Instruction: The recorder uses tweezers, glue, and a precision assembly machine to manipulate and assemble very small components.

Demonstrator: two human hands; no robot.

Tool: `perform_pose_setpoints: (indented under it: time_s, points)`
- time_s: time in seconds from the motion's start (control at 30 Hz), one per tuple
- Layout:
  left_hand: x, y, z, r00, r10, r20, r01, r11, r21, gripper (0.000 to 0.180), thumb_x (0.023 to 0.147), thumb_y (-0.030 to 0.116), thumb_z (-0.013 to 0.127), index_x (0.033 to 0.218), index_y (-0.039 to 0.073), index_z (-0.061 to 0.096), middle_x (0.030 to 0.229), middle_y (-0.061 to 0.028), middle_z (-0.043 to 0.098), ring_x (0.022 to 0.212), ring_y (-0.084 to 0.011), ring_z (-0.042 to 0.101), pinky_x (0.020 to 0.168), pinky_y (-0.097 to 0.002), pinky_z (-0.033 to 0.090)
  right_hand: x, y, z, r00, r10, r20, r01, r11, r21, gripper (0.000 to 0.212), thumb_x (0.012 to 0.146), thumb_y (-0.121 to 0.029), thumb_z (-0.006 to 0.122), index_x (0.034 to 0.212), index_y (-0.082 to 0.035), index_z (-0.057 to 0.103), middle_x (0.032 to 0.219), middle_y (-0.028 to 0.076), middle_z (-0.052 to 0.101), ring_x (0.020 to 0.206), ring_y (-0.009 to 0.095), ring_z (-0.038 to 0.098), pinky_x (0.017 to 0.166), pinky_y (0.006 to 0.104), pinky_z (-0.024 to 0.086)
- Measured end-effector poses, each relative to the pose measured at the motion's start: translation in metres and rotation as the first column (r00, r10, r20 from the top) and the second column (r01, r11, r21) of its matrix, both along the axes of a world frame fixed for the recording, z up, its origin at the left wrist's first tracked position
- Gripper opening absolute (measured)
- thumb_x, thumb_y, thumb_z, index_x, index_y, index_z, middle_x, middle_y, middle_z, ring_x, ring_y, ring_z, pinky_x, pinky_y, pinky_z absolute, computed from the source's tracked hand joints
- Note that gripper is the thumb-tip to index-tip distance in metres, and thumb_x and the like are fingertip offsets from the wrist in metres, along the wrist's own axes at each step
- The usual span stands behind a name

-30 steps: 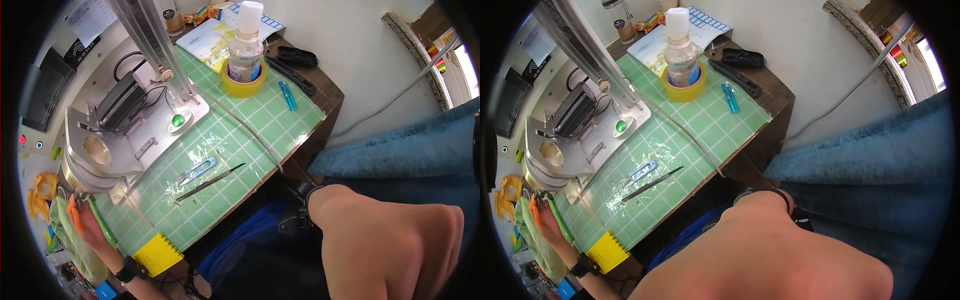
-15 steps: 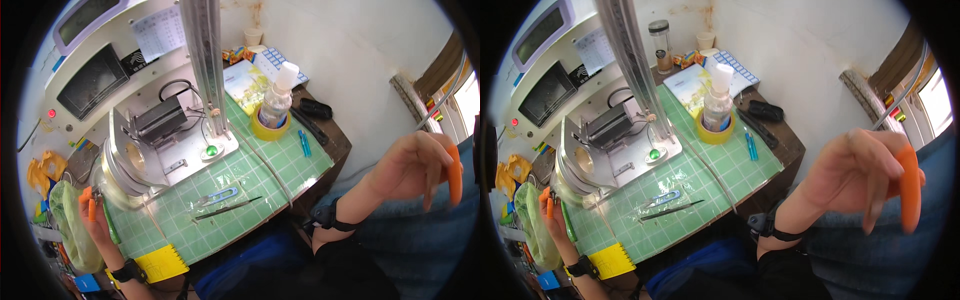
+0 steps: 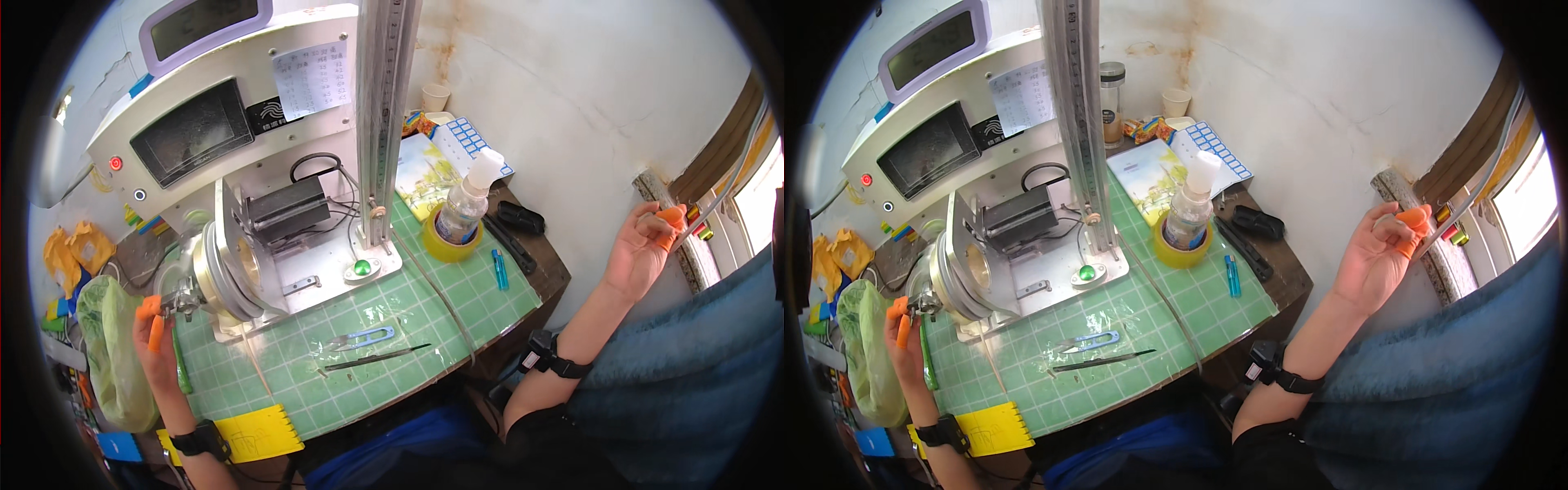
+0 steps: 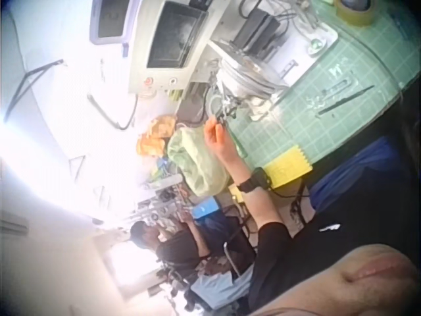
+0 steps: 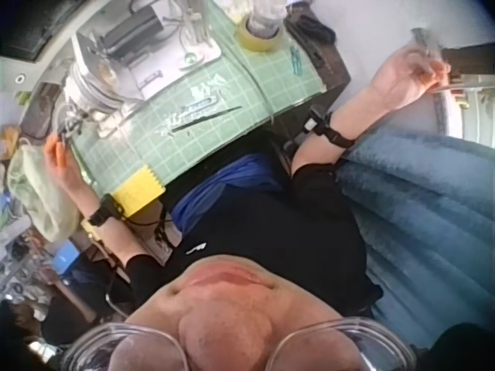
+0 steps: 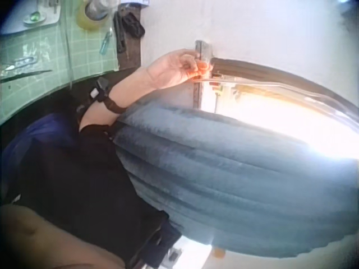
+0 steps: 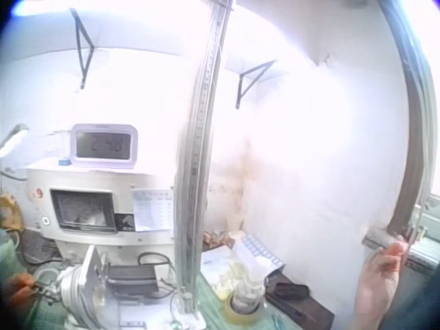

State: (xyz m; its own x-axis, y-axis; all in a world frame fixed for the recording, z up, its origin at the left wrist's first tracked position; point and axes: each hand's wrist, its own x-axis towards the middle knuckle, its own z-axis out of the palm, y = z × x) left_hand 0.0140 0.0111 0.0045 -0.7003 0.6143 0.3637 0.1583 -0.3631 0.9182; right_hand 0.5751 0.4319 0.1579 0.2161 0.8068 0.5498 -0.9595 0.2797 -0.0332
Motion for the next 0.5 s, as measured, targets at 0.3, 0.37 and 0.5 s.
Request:
perform_pose_setpoints:
  time_s: [0.3,0.37,0.5]
  points:
    - [0.019,0.011,0.011,0.998,0.017,0.065,-0.017,1.0,0.001,0.028,0.097,0.011,0.07,0.124,0.004,0.066,0.128,-0.0057,0.065,0.108,-0.0142,0.062,0.091,-0.0309,0.05,0.048,0.036,-0.029,0.989,-0.07,0.131,0.073,0.997,-0.024,0.031,0.105,-0.011,0.05,0.128,0.008,0.06,0.088,0.005,0.063,0.069,0.012,0.054,0.098,0.0364,0.045]
    - [0.022,0.022,0.017,0.998,-0.055,0.017,0.054,0.998,0.026,0.027,0.096,0.01,0.07,0.122,0.003,0.067,0.125,-0.0062,0.066,0.105,-0.0148,0.063,0.089,-0.0313,0.05,0.06,0.04,-0.033,0.991,-0.068,0.112,0.069,0.998,-0.007,0.029,0.104,-0.012,0.05,0.122,0.008,0.062,0.081,0.003,0.057,0.065,0.012,0.048,0.097,0.0367,0.045]
    - [0.024,0.013,0.023,0.998,-0.054,-0.026,0.054,0.998,0.012,0.028,0.097,0.012,0.07,0.124,0.005,0.067,0.127,-0.0038,0.064,0.107,-0.0137,0.061,0.09,-0.0313,0.048,0.055,0.052,-0.039,0.982,0.005,0.186,-0.024,0.995,0.096,0.027,0.104,-0.012,0.05,0.116,0.007,0.064,0.077,0.003,0.054,0.062,0.013,0.043,0.096,0.0369,0.044]
